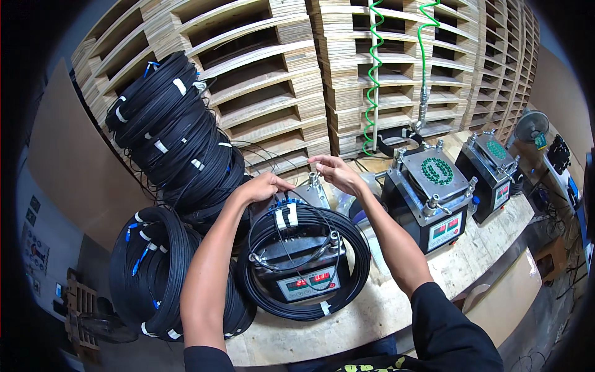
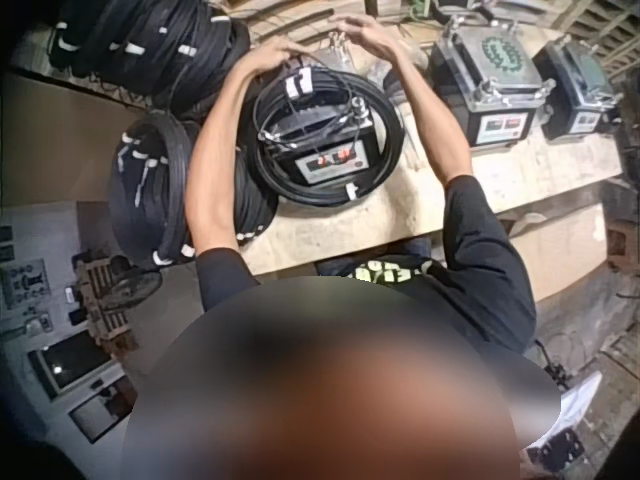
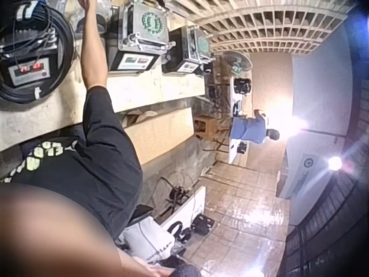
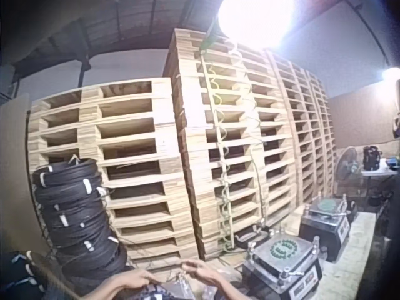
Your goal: The person is polishing and inspecting heavy black industrial cables using a specialized rotary polishing machine and cleaning equipment.
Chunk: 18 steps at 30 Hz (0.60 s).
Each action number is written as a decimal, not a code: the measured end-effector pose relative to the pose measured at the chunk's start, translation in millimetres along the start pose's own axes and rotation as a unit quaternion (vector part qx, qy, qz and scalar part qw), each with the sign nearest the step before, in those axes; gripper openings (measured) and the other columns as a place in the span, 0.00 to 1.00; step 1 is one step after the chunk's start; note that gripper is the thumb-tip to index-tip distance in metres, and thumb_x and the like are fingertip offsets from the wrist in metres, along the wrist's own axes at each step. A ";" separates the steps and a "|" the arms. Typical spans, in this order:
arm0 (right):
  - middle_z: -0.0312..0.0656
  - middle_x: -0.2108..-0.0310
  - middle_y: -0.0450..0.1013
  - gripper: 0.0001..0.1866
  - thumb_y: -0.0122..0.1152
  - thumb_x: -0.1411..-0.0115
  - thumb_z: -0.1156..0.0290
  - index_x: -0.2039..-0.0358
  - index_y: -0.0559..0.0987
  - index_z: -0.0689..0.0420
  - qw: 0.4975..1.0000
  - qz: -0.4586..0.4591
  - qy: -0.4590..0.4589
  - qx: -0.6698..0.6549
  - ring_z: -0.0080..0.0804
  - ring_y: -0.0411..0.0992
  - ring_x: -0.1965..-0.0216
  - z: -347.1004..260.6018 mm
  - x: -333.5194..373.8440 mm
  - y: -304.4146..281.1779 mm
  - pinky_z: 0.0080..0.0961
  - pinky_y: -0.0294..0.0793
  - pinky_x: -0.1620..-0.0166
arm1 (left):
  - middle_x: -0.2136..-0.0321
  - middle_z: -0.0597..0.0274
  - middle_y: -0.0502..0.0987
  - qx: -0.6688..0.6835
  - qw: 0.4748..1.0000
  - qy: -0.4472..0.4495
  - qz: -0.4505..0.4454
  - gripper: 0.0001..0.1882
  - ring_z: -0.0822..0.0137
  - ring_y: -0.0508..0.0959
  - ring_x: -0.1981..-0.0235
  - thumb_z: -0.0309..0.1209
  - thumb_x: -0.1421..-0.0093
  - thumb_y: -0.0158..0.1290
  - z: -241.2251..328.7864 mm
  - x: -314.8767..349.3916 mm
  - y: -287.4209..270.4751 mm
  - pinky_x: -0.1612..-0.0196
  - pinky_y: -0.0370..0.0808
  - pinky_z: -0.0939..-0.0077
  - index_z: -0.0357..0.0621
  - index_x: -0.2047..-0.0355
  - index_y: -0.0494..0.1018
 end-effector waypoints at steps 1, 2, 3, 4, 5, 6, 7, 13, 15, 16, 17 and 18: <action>0.24 0.73 0.61 0.22 0.58 0.32 0.66 0.39 0.70 0.57 1.000 -0.004 0.003 -0.004 0.13 0.58 0.74 0.6 -0.4 3.9 0.13 0.58 0.71 | 0.56 0.51 0.82 0.004 1.000 -0.013 0.006 0.29 0.67 0.81 0.56 0.12 0.48 0.41 0.4 3.1 0.4 0.47 0.75 0.75 0.39 0.48 0.78; 0.23 0.74 0.60 0.23 0.57 0.32 0.66 0.39 0.70 0.57 1.000 -0.012 0.008 0.007 0.13 0.56 0.76 -5.7 0.5 11.1 0.13 0.55 0.73 | 0.56 0.52 0.82 0.006 1.000 -0.027 0.014 0.28 0.66 0.81 0.57 0.12 0.48 0.41 -0.4 7.9 -1.4 0.48 0.75 0.74 0.39 0.48 0.78; 0.23 0.76 0.59 0.23 0.57 0.32 0.65 0.38 0.69 0.58 1.000 -0.020 0.013 0.019 0.13 0.54 0.78 -11.6 0.6 18.4 0.14 0.53 0.75 | 0.56 0.52 0.82 0.005 0.999 -0.033 0.018 0.28 0.66 0.81 0.57 0.12 0.48 0.41 -0.3 11.0 -2.7 0.48 0.75 0.74 0.39 0.48 0.78; 0.23 0.78 0.57 0.25 0.56 0.31 0.64 0.36 0.68 0.56 0.998 -0.017 0.011 0.055 0.13 0.53 0.80 -13.6 -1.0 17.8 0.13 0.50 0.77 | 0.56 0.53 0.82 -0.004 0.999 -0.030 0.013 0.28 0.66 0.81 0.57 0.13 0.48 0.42 1.9 8.6 -2.5 0.49 0.75 0.74 0.40 0.48 0.78; 0.23 0.78 0.57 0.25 0.56 0.31 0.64 0.36 0.68 0.56 0.998 -0.019 0.010 0.055 0.13 0.53 0.80 -15.0 -1.0 17.6 0.13 0.50 0.77 | 0.56 0.53 0.82 -0.012 1.000 -0.027 0.009 0.28 0.65 0.81 0.58 0.14 0.47 0.42 3.8 8.0 -2.0 0.50 0.76 0.74 0.40 0.48 0.78; 0.23 0.77 0.58 0.26 0.56 0.31 0.63 0.35 0.67 0.54 0.997 -0.003 0.016 0.079 0.13 0.53 0.80 -16.4 -0.6 16.1 0.14 0.50 0.77 | 0.60 0.54 0.84 -0.035 0.999 0.019 0.031 0.23 0.66 0.82 0.62 0.17 0.45 0.44 7.2 10.2 -1.3 0.53 0.77 0.73 0.41 0.51 0.80; 0.23 0.77 0.59 0.27 0.56 0.31 0.62 0.34 0.66 0.52 0.994 0.012 0.023 0.104 0.13 0.52 0.80 -16.9 -1.2 14.7 0.14 0.50 0.77 | 0.60 0.54 0.84 -0.034 0.999 0.019 0.033 0.23 0.66 0.82 0.62 0.17 0.45 0.44 8.6 12.4 -2.2 0.53 0.77 0.73 0.41 0.51 0.80; 0.38 0.79 0.71 0.57 0.68 0.44 0.43 0.27 0.45 0.54 0.955 0.125 0.027 0.267 0.20 0.63 0.81 -24.8 20.1 38.4 0.18 0.63 0.79 | 0.65 0.58 0.85 0.135 0.940 -0.035 0.310 0.15 0.74 0.79 0.68 0.32 0.32 0.47 -52.4 40.1 -30.9 0.62 0.75 0.78 0.39 0.55 0.81; 0.40 0.78 0.73 0.58 0.70 0.45 0.47 0.27 0.43 0.56 0.950 0.114 0.009 0.291 0.19 0.65 0.79 -33.2 29.7 65.3 0.20 0.65 0.76 | 0.64 0.59 0.84 0.192 0.940 -0.145 0.242 0.28 0.75 0.79 0.64 0.54 0.30 0.42 -65.6 49.9 -15.9 0.61 0.75 0.80 0.46 0.52 0.80; 0.37 0.76 0.68 0.55 0.71 0.44 0.52 0.27 0.45 0.48 0.934 0.103 0.001 0.343 0.22 0.67 0.77 -24.0 34.4 48.2 0.21 0.66 0.77 | 0.62 0.58 0.83 0.261 0.931 -0.130 0.218 0.31 0.75 0.79 0.62 0.58 0.31 0.40 -50.9 38.7 -5.2 0.59 0.75 0.79 0.46 0.51 0.79; 0.36 0.76 0.67 0.55 0.74 0.45 0.59 0.27 0.44 0.49 0.953 0.086 0.006 0.291 0.21 0.67 0.78 -27.7 38.7 59.9 0.20 0.64 0.78 | 0.61 0.56 0.82 0.326 0.915 -0.123 0.203 0.34 0.75 0.79 0.59 0.61 0.32 0.38 -39.1 42.2 -0.8 0.57 0.75 0.78 0.47 0.49 0.79; 0.37 0.76 0.67 0.56 0.74 0.45 0.62 0.27 0.45 0.49 0.945 0.100 -0.006 0.313 0.21 0.67 0.78 -14.0 35.1 51.8 0.20 0.64 0.79 | 0.61 0.58 0.81 0.380 0.892 -0.133 0.204 0.34 0.73 0.78 0.60 0.62 0.32 0.38 -31.9 45.9 5.8 0.53 0.75 0.77 0.48 0.47 0.77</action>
Point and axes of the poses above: each hand's wrist, its own x-axis away from the middle knuckle, its own y-axis out of the palm, z = x × y, the point moved 3 cm from there along -x, towards the middle knuckle
